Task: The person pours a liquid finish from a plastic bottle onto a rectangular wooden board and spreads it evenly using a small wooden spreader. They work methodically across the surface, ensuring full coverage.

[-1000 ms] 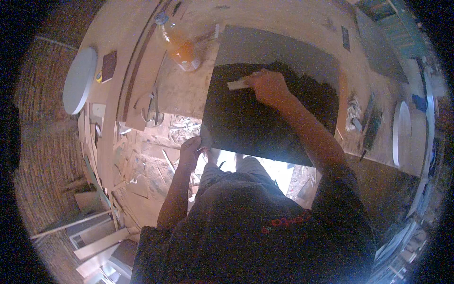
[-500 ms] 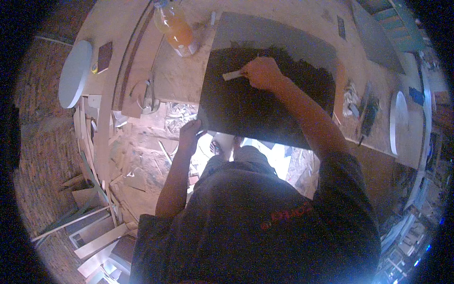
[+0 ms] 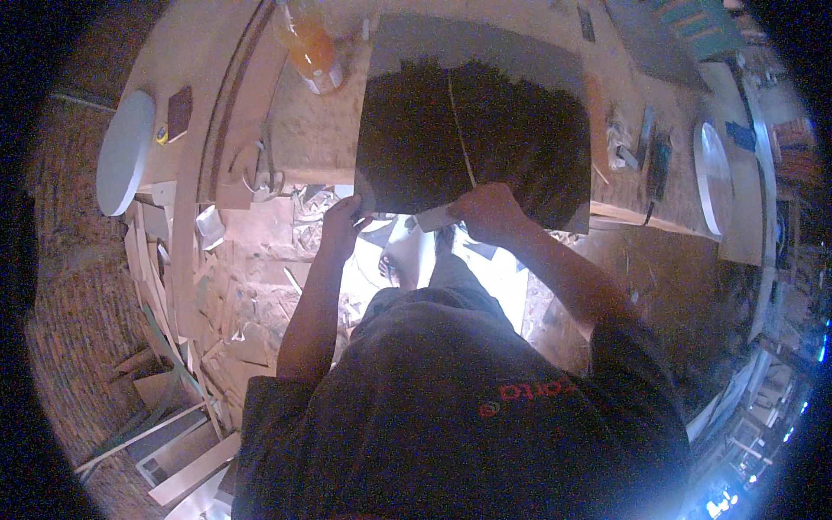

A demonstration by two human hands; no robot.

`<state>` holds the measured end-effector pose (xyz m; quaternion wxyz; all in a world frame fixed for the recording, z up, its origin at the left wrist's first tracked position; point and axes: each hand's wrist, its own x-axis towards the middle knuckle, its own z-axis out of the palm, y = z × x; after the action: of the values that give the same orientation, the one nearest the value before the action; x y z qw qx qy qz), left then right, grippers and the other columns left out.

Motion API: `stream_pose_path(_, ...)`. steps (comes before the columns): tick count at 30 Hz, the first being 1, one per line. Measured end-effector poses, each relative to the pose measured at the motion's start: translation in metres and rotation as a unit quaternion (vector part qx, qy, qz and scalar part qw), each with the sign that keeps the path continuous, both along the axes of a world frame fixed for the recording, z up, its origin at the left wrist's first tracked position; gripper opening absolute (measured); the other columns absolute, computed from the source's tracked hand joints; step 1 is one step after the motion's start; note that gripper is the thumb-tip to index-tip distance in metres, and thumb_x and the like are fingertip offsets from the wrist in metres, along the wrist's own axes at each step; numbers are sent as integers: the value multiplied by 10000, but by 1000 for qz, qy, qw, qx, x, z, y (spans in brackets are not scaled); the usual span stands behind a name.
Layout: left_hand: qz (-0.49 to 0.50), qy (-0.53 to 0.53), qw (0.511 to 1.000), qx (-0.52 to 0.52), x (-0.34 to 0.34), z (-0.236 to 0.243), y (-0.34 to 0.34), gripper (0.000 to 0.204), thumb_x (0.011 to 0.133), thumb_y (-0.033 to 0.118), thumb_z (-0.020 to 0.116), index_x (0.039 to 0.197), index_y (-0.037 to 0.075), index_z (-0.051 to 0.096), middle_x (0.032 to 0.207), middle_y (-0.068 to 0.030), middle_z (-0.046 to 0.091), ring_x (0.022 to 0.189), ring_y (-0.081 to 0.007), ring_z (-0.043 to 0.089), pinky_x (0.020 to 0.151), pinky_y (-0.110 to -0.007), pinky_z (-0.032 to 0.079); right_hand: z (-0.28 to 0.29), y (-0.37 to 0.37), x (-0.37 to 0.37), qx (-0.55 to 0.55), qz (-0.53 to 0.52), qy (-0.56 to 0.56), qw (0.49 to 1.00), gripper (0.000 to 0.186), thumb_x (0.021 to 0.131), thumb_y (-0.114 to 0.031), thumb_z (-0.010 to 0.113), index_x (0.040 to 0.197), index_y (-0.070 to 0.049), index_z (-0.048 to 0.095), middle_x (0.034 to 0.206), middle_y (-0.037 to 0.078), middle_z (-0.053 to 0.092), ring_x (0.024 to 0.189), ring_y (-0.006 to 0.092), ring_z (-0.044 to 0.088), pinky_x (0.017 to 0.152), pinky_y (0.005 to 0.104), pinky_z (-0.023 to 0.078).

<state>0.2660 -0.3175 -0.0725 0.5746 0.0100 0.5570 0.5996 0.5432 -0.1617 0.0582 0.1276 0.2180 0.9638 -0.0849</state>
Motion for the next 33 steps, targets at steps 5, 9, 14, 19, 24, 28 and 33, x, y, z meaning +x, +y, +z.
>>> stream_pose_path(5,25,34,999,-7,7,4,-1,242,1028,213,676,1153,7,699,988,-54,715,837,-147,661,811,-336,583,28,10,3,-73,-58,-73,993,206,935,-206,733,1117,-169,823,937,123,791,842,261,769,771,418,590)
stream_pose_path(9,74,2,997,19,9,0,-4,236,1032,197,649,1167,9,693,1021,-62,712,877,-173,659,808,-361,581,12,98,34,-282,-257,236,894,346,947,-341,743,1138,-55,775,966,120,786,896,241,753,805,385,581)
stream_pose_path(14,166,-18,986,2,22,6,-14,256,1031,192,642,1189,-8,666,1016,-86,698,909,-212,671,807,-374,582,14,200,-8,-69,-171,209,960,332,967,-296,688,1249,-127,734,1125,121,761,1010,344,739,837,490,597)
stream_pose_path(19,180,17,983,-11,38,15,-16,230,1025,166,653,1164,-17,661,992,-84,687,900,-204,689,811,-361,586,-28,228,-31,104,-23,143,984,260,1002,-258,609,1200,-197,766,1057,115,749,963,395,713,838,501,589)
stream_pose_path(24,206,35,978,-12,46,10,-19,189,1022,156,687,1140,10,674,989,-60,687,901,-196,699,815,-351,588,6,263,-72,77,-121,48,989,268,978,-272,614,1176,-174,766,1051,140,751,975,380,723,830,515,590)
stream_pose_path(28,191,27,981,3,39,6,-17,172,1023,152,691,1129,18,685,991,-58,695,906,-195,699,820,-358,593,-29,295,-79,97,-117,18,988,276,948,-291,649,1172,-192,777,1000,146,757,947,391,728,826,531,588)
stream_pose_path(33,175,16,984,3,35,0,-22,173,1023,145,688,1139,17,693,998,-62,712,920,-200,708,823,-368,597,-13,221,-57,52,-6,17,998,271,912,-260,696,1158,-210,796,965,148,760,944,386,733,827,522,588)
